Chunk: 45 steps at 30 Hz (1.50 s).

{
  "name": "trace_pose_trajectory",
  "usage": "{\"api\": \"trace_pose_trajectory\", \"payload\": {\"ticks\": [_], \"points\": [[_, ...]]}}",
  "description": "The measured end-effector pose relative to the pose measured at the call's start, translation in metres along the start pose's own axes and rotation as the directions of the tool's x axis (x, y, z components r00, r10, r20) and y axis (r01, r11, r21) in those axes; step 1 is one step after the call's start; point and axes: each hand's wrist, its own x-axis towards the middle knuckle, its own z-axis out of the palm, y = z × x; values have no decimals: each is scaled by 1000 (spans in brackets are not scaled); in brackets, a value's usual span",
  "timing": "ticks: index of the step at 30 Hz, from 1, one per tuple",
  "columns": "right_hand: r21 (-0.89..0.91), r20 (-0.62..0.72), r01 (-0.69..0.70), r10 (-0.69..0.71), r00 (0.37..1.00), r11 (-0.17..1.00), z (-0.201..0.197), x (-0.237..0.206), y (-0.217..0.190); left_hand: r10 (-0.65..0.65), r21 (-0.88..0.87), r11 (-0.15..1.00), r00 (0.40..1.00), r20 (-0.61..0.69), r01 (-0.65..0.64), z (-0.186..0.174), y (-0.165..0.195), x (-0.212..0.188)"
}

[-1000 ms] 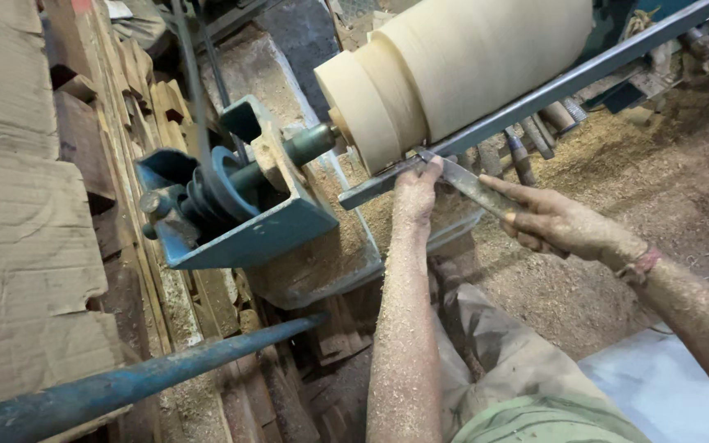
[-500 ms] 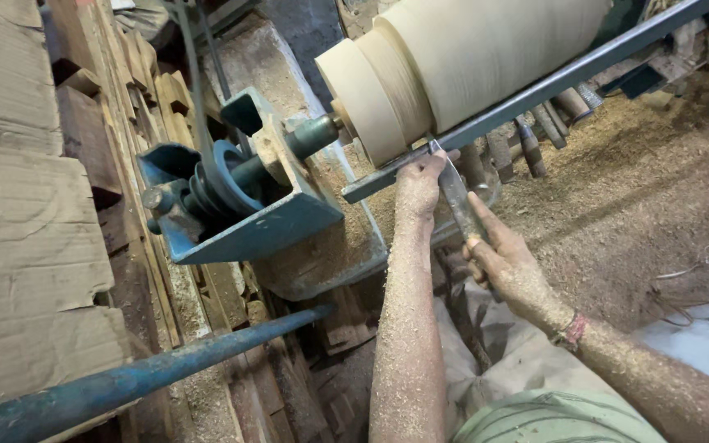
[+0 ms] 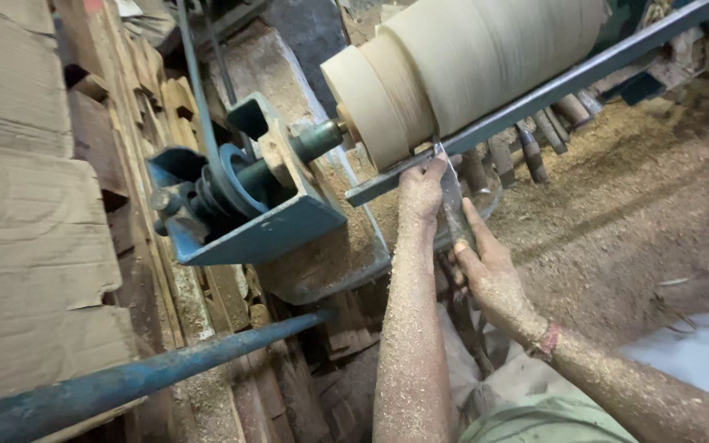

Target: The person holds a chisel against a spinning wooden cylinder mounted on a lathe, shaping its surface. They repeatedly reposition the chisel along the tool rest and press it into the rotating wood, producing shavings as the cylinder is turned down.

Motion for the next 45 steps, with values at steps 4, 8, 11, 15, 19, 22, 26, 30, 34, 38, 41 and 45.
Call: {"api": "trace_pose_trajectory", "payload": {"ticks": [4, 8, 11, 15, 19, 22, 26, 30, 34, 38, 41, 45], "points": [[-13, 51, -109, 110, 993, 994, -16, 4, 3, 5, 12, 1000, 1000, 16, -5, 1, -5, 4], [58, 174, -99, 87, 981, 993, -38, 16, 5, 83, 51, 995, 996, 30, -85, 0, -17, 9], [-25, 181, -145, 147, 972, 989, -56, 19, 3, 72, -72, 995, 997, 42, -68, 0, -23, 12], [-309, 208, -107, 177, 962, 945, -80, 33, -10, 104, 7, 995, 994, 45, -104, 0, -20, 10], [-143, 402, -62, 116, 908, 988, -106, 49, -28, 82, 9, 997, 996, 41, -82, 6, -12, 4], [-429, 242, -107, 228, 943, 897, -94, 41, -25, 51, 102, 993, 999, 10, -52, 5, -6, 1], [-197, 176, -146, 181, 968, 970, -52, 17, -8, 28, 4, 1000, 999, 17, -28, 2, -4, 2], [-125, 65, -86, 94, 993, 988, -24, 6, -1, -5, 12, 1000, 1000, 12, 4, 2, -4, 3], [78, -21, 26, -24, 999, 997, 2, 1, 1, -56, 8, 998, 998, -20, 56, 4, -3, 2], [74, -3, -63, 63, 998, 995, -1, 4, 5, -43, 45, 998, 999, -5, 43, 1, -7, 3], [50, 92, -25, 20, 996, 998, -22, 9, 10, 44, 34, 998, 999, -14, -43, 3, -14, 7], [51, 195, -4, -6, 981, 999, -47, 15, 11, 58, -22, 998, 998, 0, -58, 3, -23, 9]]}}
